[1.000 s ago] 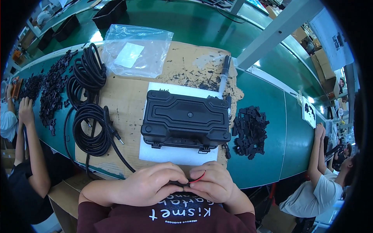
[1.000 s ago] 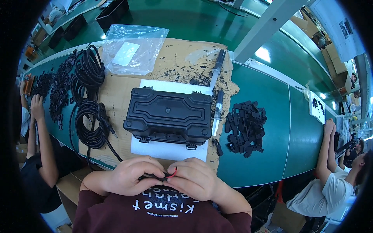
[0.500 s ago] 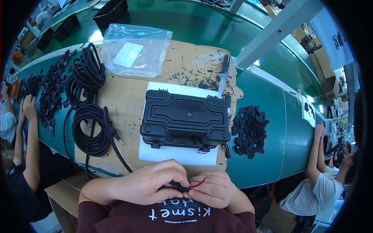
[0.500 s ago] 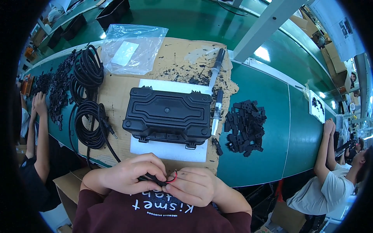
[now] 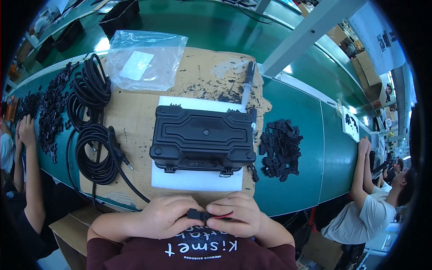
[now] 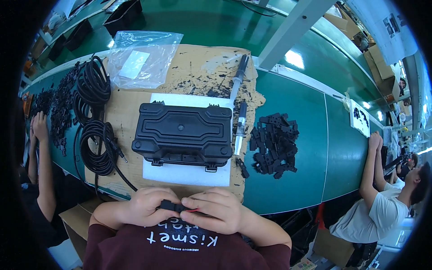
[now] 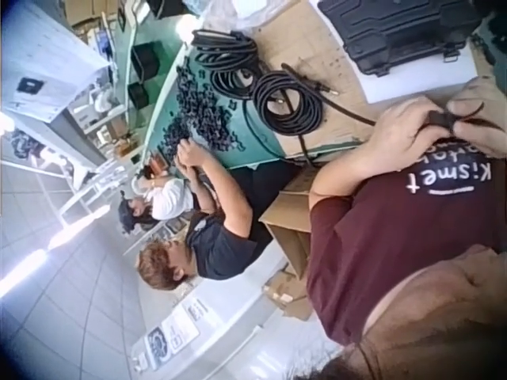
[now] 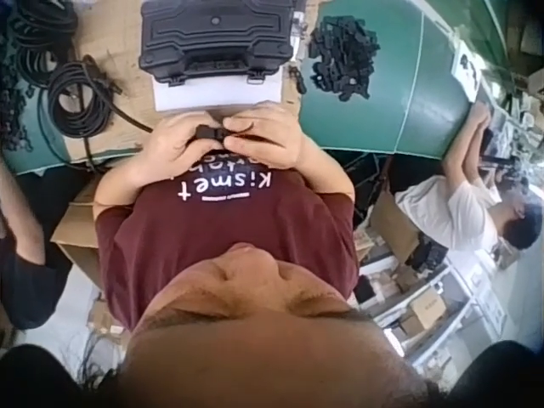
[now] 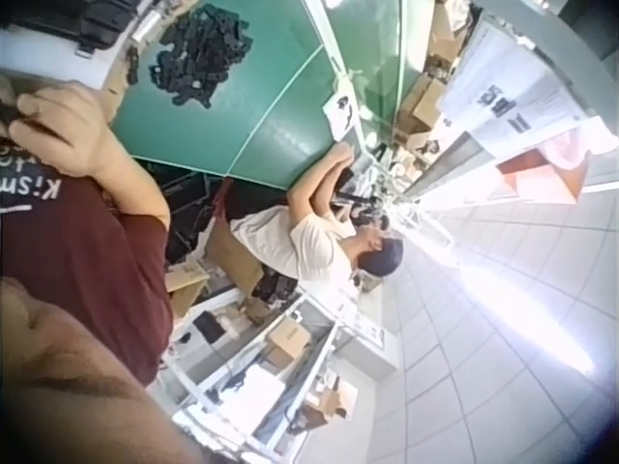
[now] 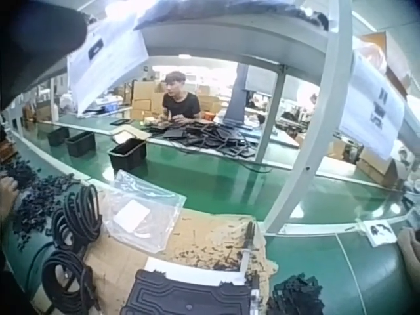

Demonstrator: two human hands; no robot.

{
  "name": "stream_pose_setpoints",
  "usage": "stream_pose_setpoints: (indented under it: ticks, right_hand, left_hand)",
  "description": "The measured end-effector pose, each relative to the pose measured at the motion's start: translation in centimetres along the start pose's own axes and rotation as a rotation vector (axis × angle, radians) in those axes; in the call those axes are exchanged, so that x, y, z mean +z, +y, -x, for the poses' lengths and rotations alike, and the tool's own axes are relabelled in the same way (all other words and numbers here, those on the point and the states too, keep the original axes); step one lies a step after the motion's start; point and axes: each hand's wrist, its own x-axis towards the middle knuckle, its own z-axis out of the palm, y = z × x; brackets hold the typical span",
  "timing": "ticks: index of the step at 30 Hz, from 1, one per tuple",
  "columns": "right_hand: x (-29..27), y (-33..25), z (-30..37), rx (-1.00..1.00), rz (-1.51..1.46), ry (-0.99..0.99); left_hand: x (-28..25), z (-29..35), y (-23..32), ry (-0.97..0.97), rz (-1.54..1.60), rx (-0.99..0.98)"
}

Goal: The person assembles black plastic housing units by inserting cables into them and marking components with a marker pen.

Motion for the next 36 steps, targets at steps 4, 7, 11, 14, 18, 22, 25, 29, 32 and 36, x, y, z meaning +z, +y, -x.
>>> stream_pose_setpoints:
  ticks: [4, 7, 11, 14, 18, 22, 25, 29, 32, 36]
  right_hand:
    - [-3.9, 0.6, 0.8, 0.029, 0.112, -0.084]
    - [-6.9, 2.0, 0.8, 0.250, 0.603, -0.060]
    - [-8.2, 3.9, -1.4, 0.604, 0.652, -0.252]
    - [-8.6, 4.9, -2.9, 0.633, 0.651, -0.376]
    - [-8.8, 6.2, -4.0, 0.608, 0.672, -0.543]
    - [-9.2, 6.3, -4.2, 0.583, 0.668, -0.612]
    - [-9.5, 6.3, -3.9, 0.608, 0.631, -0.600]
    - [-10.4, 6.7, -3.0, 0.617, 0.510, -0.464]
    - [-12.4, 6.8, -0.4, 0.808, -0.166, -0.083]
    - [-11.9, 6.7, 3.3, 0.538, -1.154, 0.365]
  left_hand:
    - [-1.5, 0.3, 0.7, 0.030, 0.055, 0.010]
    - [-1.3, 0.4, 0.3, 0.046, 0.074, 0.014]
    - [-0.8, 0.1, 0.3, -0.005, 0.020, -0.016]
    - [-0.5, 0.2, -0.1, 0.018, 0.044, -0.020]
    - [-0.5, 0.1, 0.1, 0.024, 0.053, -0.028]
    - [-0.6, 0.0, 0.1, 0.023, 0.033, -0.035]
    - [-0.4, -0.3, 0.2, 0.037, 0.029, -0.010]
    - [-0.4, -0.3, 0.1, 0.040, 0.036, -0.016]
    - [-0.4, 0.0, -0.2, 0.041, 0.065, -0.014]
    - [-0.4, -0.3, -0.1, 0.021, 0.042, -0.017]
